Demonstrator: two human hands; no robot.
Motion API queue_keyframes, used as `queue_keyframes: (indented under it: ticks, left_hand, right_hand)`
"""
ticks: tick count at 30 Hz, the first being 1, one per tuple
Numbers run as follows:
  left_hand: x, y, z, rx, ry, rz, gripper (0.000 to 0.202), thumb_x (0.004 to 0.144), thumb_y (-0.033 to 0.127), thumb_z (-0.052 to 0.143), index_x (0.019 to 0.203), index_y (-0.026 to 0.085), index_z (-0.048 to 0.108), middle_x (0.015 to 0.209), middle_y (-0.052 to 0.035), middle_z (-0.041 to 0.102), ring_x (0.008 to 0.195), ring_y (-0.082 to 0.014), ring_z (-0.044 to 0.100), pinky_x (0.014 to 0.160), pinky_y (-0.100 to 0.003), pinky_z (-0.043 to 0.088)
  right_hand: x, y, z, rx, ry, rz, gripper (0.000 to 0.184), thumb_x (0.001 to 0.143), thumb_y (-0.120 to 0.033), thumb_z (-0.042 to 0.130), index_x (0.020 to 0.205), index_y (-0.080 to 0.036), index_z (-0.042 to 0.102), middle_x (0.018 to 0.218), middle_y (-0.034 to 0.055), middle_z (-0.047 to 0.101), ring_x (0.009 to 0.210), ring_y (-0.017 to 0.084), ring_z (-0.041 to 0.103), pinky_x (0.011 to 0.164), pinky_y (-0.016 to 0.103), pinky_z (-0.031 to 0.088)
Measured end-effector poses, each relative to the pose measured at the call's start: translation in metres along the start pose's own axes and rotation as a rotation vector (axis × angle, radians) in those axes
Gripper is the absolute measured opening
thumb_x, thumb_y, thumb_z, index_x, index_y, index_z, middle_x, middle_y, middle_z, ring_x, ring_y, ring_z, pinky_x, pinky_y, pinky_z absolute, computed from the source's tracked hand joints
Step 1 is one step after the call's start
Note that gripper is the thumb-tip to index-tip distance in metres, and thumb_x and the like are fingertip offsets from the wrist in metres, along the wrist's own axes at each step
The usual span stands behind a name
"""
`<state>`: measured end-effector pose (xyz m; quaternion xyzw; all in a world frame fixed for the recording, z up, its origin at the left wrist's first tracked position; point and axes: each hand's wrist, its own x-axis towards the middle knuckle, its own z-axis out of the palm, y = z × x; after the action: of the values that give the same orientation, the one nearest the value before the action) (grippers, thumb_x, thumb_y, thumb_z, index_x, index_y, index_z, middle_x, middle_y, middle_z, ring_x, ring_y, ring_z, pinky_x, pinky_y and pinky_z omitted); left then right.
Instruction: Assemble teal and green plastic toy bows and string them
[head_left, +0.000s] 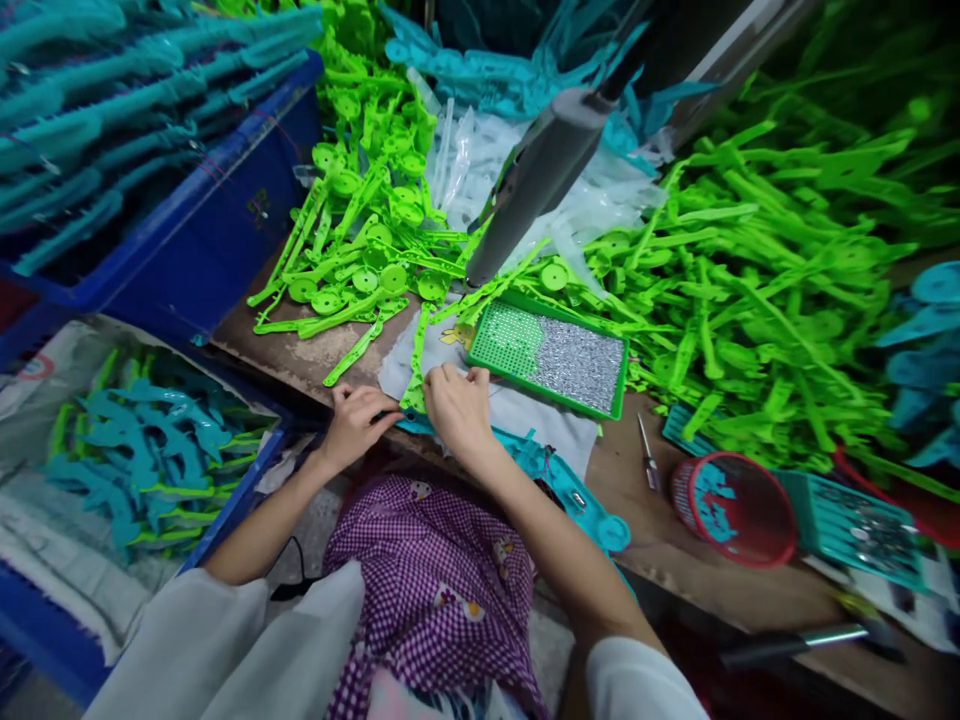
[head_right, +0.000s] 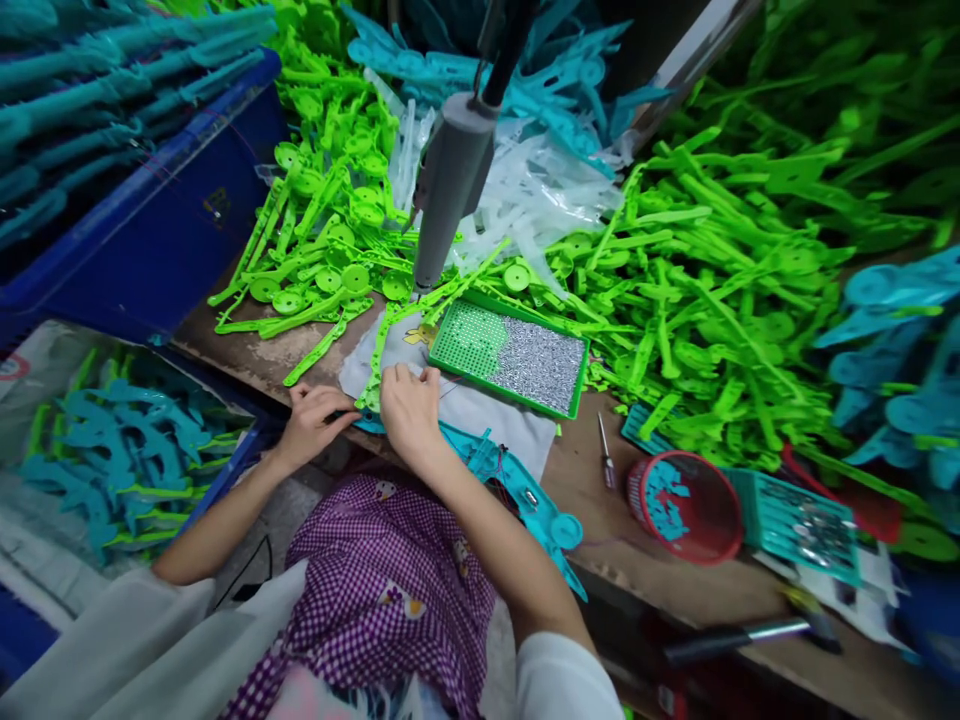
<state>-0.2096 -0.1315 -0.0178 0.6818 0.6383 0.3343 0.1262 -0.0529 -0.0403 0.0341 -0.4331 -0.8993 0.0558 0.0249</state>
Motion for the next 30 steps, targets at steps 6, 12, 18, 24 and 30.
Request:
queue_keyframes:
  ticks: [6, 12, 18, 24, 30]
  left_hand:
    - [-0.001, 0.002, 0.003, 0.020, 0.066, -0.014, 0.015, 0.086, 0.036, 0.066, 0.080, 0.023, 0.068, 0.082, 0.0007, 0.074, 0.085, -0.0187, 0.066, 0.088, -0.040, 0.027]
    - [-0.015, -0.007, 0.010, 0.086, 0.162, 0.033, 0.039, 0.082, 0.047, 0.068, 0.110, 0.021, 0.060, 0.099, -0.0068, 0.073, 0.094, -0.0228, 0.066, 0.091, -0.040, 0.031]
    - [-0.031, 0.004, -0.003, 0.134, 0.160, 0.020, 0.049, 0.082, 0.043, 0.069, 0.124, 0.022, 0.054, 0.122, -0.0123, 0.063, 0.116, -0.0268, 0.056, 0.098, -0.042, 0.033]
    - [0.010, 0.038, -0.025, -0.050, 0.067, -0.009, 0.020, 0.091, 0.033, 0.058, 0.108, 0.024, 0.063, 0.103, -0.0042, 0.068, 0.100, -0.0202, 0.062, 0.091, -0.035, 0.043]
    - [0.071, 0.060, -0.011, -0.107, -0.279, -0.052, 0.024, 0.094, 0.035, 0.049, 0.100, 0.021, 0.067, 0.095, -0.0060, 0.071, 0.092, -0.0237, 0.065, 0.082, -0.034, 0.046]
  right_hand:
    - [0.002, 0.002, 0.001, 0.080, -0.068, -0.015, 0.022, 0.096, -0.022, 0.037, 0.097, -0.015, 0.058, 0.098, 0.0086, 0.067, 0.079, 0.020, 0.054, 0.077, 0.037, 0.020]
    - [0.002, 0.002, 0.009, 0.121, -0.091, 0.039, 0.021, 0.095, -0.022, 0.040, 0.095, -0.017, 0.060, 0.097, 0.0073, 0.067, 0.081, 0.020, 0.057, 0.078, 0.037, 0.021]
    - [-0.030, 0.031, -0.017, 0.285, 0.147, -0.022, 0.030, 0.096, -0.033, 0.044, 0.122, -0.023, 0.055, 0.121, 0.0092, 0.063, 0.111, 0.023, 0.056, 0.087, 0.037, 0.028]
    - [-0.083, 0.067, -0.020, 0.369, 0.441, 0.385, 0.038, 0.095, -0.048, 0.040, 0.097, -0.019, 0.064, 0.098, 0.0088, 0.070, 0.094, 0.023, 0.061, 0.081, 0.036, 0.035]
    - [-0.075, 0.040, 0.000, 0.471, 0.180, 0.244, 0.025, 0.092, -0.040, 0.050, 0.096, -0.020, 0.064, 0.097, 0.0066, 0.070, 0.090, 0.021, 0.060, 0.081, 0.035, 0.033]
